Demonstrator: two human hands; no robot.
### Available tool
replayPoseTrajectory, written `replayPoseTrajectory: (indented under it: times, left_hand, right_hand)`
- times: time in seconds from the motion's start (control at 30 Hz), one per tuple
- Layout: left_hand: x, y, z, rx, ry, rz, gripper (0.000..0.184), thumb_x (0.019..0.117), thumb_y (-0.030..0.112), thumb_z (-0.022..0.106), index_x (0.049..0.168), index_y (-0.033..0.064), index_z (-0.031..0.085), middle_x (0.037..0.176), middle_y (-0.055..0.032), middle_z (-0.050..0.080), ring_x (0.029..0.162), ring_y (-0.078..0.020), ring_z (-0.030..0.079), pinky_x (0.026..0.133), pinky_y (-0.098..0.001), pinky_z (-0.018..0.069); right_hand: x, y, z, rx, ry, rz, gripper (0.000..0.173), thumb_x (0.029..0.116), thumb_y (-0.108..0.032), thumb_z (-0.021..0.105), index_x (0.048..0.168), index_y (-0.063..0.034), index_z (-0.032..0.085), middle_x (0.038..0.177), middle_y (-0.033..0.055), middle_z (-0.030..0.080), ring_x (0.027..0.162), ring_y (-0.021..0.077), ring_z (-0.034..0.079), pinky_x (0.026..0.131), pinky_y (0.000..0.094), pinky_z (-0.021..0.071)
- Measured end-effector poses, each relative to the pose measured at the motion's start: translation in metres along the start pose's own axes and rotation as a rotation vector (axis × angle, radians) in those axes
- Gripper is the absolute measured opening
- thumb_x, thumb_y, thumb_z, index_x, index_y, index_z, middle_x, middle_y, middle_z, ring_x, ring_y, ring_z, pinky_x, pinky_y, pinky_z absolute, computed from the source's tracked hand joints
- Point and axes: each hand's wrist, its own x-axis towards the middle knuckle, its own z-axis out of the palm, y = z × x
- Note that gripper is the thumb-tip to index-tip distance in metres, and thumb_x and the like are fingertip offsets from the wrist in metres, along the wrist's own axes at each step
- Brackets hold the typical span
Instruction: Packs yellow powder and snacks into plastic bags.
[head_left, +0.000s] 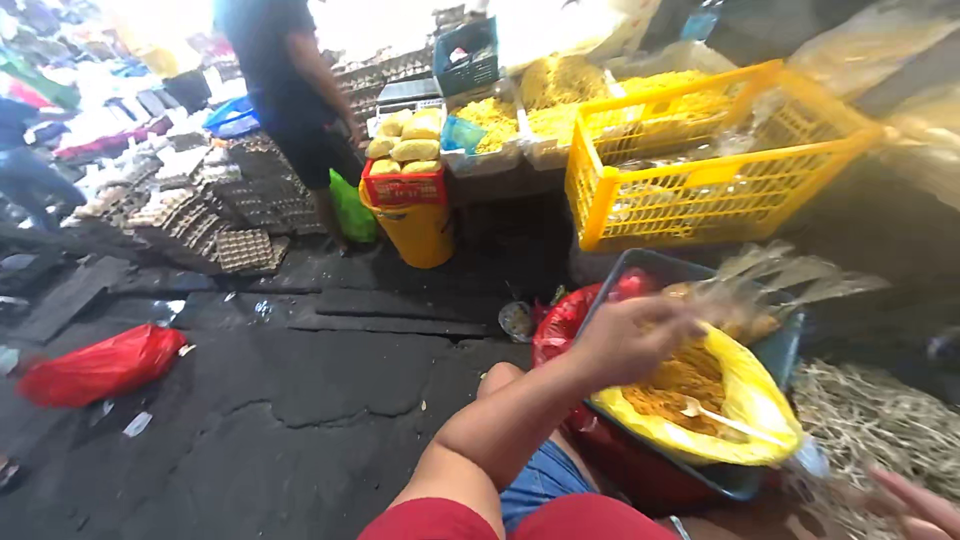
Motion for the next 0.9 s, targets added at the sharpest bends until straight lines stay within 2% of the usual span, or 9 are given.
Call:
replayPoseTrajectory:
  times: [0.03,0.1,0.13,0.23,0.3,0.43,0.57,0.73,0.9]
  left_hand:
    - [-0.009,0.01,0.01,-0.021,-0.1,0.025,0.026,0.1041,0.006,0.054,0.114,-0.0118,0.069,0.108,-0.0192,0.074,0.103,-0.0198,0.071,0.098,-0.0371,0.0544]
    - [-0.025,0.016,0.03,-0.078,-0.275,0.047,0.025,0.1034,0.006,0.054,0.11,-0.012,0.07,0.102,-0.0188,0.074,0.097,-0.0192,0.072,0.094,-0.0371,0.0558]
    - [-0.032,0.015,0.037,-0.095,-0.344,0.03,0.025,0.1032,0.006,0.055,0.11,-0.012,0.07,0.101,-0.0189,0.074,0.097,-0.019,0.072,0.094,-0.0371,0.0558]
    - [-0.048,-0.001,0.052,-0.114,-0.507,-0.092,0.024,0.1014,0.007,0.059,0.114,-0.0088,0.071,0.105,-0.0182,0.074,0.098,-0.0186,0.071,0.093,-0.038,0.0553]
    - [-0.06,-0.015,0.056,-0.09,-0.649,-0.202,0.024,0.1019,0.01,0.06,0.116,-0.0043,0.073,0.11,-0.0158,0.075,0.102,-0.0181,0.072,0.097,-0.0391,0.0551]
    - [-0.078,-0.049,0.056,-0.082,-0.774,-0.365,0.027,0.1045,0.02,0.057,0.113,0.0009,0.075,0.104,-0.0073,0.076,0.093,-0.0083,0.071,0.09,-0.0314,0.0574]
    - [-0.081,-0.061,0.061,-0.289,-0.726,-0.453,0.025,0.1041,0.016,0.057,0.111,0.0011,0.075,0.102,-0.0014,0.077,0.096,-0.006,0.072,0.092,-0.0288,0.059]
    - [-0.082,-0.065,0.056,-0.274,-0.762,-0.48,0.025,0.1047,0.014,0.055,0.11,0.0009,0.076,0.102,-0.0023,0.078,0.097,-0.0079,0.073,0.094,-0.0293,0.0587]
    - [-0.09,-0.077,0.036,-0.102,-0.888,-0.542,0.022,0.1017,0.016,0.06,0.109,0.0036,0.077,0.101,-0.0002,0.077,0.097,-0.0032,0.071,0.094,-0.0264,0.0565]
  right_hand:
    - [0.017,-0.008,0.005,0.058,-0.032,-0.079,0.068,0.1068,-0.036,0.054,0.145,0.0189,0.039,0.139,0.0273,0.057,0.127,0.0167,0.059,0.11,0.0332,0.0473]
    - [0.039,-0.014,0.021,0.171,-0.073,-0.142,0.079,0.1003,-0.048,0.062,0.157,-0.0012,0.033,0.156,0.0074,0.046,0.142,0.0118,0.045,0.117,0.0336,0.0414]
    - [0.044,-0.016,0.03,0.195,-0.065,-0.15,0.066,0.1,-0.051,0.061,0.152,-0.0127,0.046,0.152,-0.003,0.051,0.139,0.0075,0.047,0.116,0.032,0.0428]
    - [0.046,-0.013,0.048,0.231,0.06,-0.12,0.042,0.1069,-0.049,0.046,0.123,-0.0223,0.075,0.127,-0.0099,0.071,0.123,0.0057,0.062,0.108,0.0299,0.0496]
    - [0.043,-0.012,0.043,0.362,0.167,0.03,0.046,0.1071,-0.048,0.045,0.117,-0.0157,0.076,0.117,-0.0049,0.075,0.112,0.0098,0.068,0.101,0.0309,0.0549]
    - [0.042,-0.019,0.015,0.584,0.379,0.293,0.04,0.1091,-0.022,0.036,0.122,0.0012,0.066,0.109,0.0029,0.075,0.102,0.0139,0.071,0.095,0.0327,0.0582]
    - [0.023,-0.012,0.024,0.732,0.184,0.311,0.056,0.1008,-0.03,0.061,0.142,0.0057,0.049,0.12,0.0076,0.073,0.111,0.0163,0.069,0.102,0.0353,0.054]
    - [0.018,-0.007,0.03,0.767,0.125,0.431,0.038,0.1081,-0.018,0.038,0.126,0.0035,0.064,0.121,0.0067,0.071,0.109,0.014,0.068,0.098,0.034,0.0553]
    - [0.024,-0.009,0.009,0.768,0.277,0.465,0.043,0.1112,-0.018,0.028,0.131,0.0058,0.059,0.123,0.0111,0.069,0.109,0.0159,0.068,0.099,0.0331,0.0547]
